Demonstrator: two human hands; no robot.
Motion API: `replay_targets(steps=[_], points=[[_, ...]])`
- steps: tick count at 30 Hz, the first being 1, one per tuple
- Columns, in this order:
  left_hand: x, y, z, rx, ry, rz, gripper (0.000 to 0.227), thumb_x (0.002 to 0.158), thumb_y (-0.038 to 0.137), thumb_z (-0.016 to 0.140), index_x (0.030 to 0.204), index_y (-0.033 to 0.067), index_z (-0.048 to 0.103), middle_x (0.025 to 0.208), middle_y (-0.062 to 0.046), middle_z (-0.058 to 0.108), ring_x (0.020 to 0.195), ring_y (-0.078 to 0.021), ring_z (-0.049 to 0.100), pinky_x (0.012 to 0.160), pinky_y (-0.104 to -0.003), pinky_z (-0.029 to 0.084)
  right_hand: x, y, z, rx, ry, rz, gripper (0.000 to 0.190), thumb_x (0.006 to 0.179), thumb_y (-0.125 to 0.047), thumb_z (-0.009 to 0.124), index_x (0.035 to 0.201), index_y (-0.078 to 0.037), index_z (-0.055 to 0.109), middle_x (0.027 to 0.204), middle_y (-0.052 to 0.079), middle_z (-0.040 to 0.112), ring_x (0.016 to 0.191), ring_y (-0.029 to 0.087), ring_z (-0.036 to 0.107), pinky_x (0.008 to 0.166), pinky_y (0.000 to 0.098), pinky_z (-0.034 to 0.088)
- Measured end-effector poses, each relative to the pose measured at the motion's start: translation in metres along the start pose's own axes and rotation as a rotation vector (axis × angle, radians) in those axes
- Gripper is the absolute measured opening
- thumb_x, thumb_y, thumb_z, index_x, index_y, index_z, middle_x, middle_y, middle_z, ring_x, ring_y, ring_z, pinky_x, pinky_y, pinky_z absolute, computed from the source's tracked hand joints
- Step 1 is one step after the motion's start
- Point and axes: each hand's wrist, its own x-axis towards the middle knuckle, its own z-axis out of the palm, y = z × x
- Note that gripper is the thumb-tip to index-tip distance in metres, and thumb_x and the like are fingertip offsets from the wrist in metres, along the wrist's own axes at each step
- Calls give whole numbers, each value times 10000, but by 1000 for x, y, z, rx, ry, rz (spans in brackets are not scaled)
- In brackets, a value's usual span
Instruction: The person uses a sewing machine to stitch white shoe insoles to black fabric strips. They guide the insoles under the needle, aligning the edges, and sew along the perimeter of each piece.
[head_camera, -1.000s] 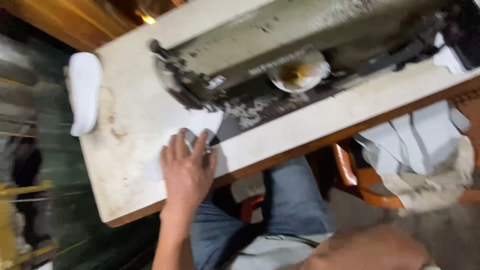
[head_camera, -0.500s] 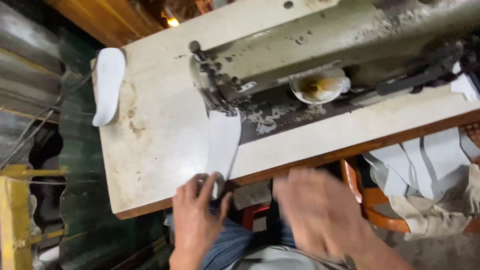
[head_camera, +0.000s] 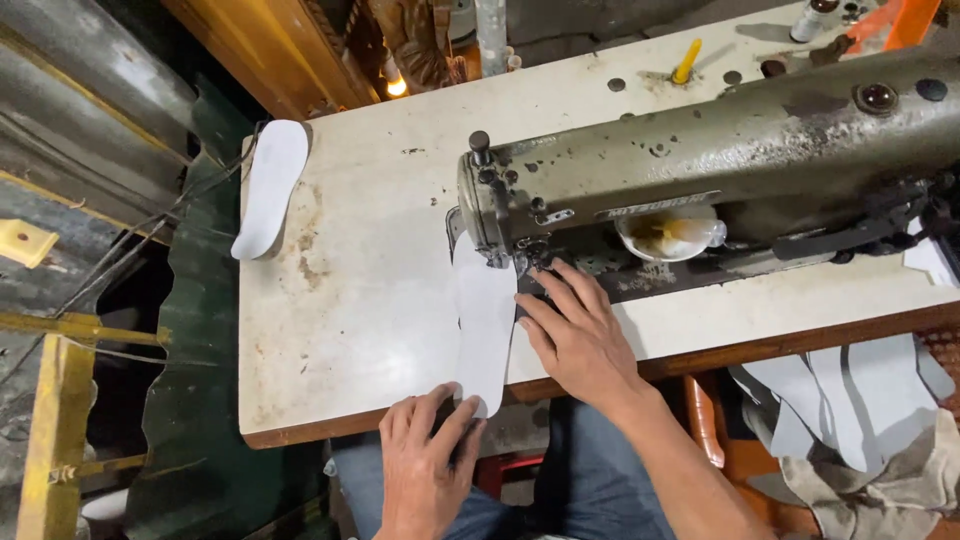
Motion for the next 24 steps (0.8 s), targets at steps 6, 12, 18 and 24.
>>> replay_targets(steps=[6,12,18,24], points=[[9,-7,7,12,32,75,321,890,309,784,1179,210,687,1190,-32,654,1036,-272,582,1001,-510,402,1,-2,-2,6,-20,42,307,1047,-239,534,1280,-122,698,1456,105,561,1435,317,391,1163,561,353],[21,-11,6,-26,18,129,313,891,347,783,1154,212,679,1286,-96,631,1330,-320,527,1162,-588,306,0,-1,-2,7,0,30,308,1038,-225,545,1280,-123,704,1450,110,578,1435,315,403,1162,549,364],[33,-17,8,-100,-36,170,289,901,364,764,1092,162,685,1387,-120,604,1423,-369,443,1183,-609,268,-1,0,-1,22,-21,53,324,1043,-245,533,1299,-135,700,1434,114,587,1427,311,410,1164,553,352],[42,-15,8,-115,-9,188,278,914,357,752,1080,143,690,1350,-113,629,1415,-366,464,1185,-589,284,-2,-1,-2,4,-50,64,385,1043,-333,536,1352,-143,666,1459,122,567,1448,312,391,1148,567,346]])
